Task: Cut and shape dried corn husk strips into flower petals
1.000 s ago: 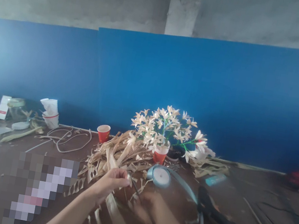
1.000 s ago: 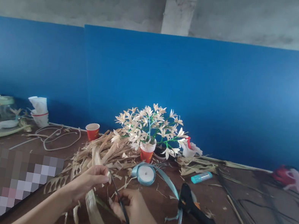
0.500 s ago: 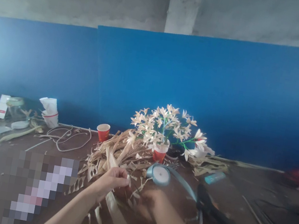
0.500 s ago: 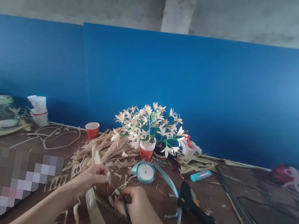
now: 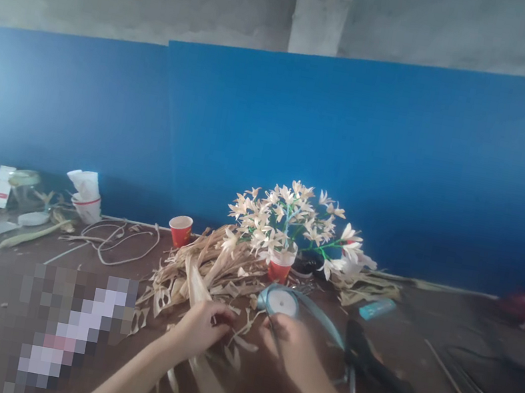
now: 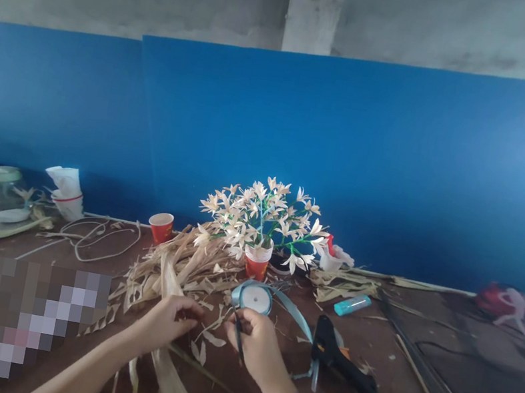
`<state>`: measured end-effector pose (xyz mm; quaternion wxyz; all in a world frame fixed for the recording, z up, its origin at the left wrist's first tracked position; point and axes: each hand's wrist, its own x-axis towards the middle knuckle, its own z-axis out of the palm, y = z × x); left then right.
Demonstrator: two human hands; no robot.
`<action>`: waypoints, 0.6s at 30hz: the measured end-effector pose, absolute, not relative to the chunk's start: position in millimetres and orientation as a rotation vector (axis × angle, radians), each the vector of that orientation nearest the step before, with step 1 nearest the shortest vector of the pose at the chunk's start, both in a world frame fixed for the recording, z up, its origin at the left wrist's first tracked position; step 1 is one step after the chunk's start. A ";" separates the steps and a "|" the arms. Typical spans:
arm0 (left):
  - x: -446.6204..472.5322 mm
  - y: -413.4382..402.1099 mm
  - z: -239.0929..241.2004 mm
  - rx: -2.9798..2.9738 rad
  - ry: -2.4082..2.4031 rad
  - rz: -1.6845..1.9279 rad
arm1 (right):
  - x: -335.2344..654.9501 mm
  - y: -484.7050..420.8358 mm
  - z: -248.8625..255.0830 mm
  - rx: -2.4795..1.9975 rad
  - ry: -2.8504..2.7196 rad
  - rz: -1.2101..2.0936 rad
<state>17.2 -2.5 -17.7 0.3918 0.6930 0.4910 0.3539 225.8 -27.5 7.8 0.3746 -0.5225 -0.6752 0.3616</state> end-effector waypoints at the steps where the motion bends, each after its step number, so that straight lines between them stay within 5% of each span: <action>1: 15.0 -0.5 -18.3 1.762 1.282 0.934 | 225.7 -27.4 8.0 -1.362 -1.726 0.913; 12: -18.1 16.3 5.3 1.620 1.699 1.293 | 228.3 -21.1 -5.3 -1.348 -1.737 0.836; 18: -29.6 13.5 7.0 1.680 2.045 1.115 | 226.9 -23.0 -3.6 -1.391 -1.783 0.779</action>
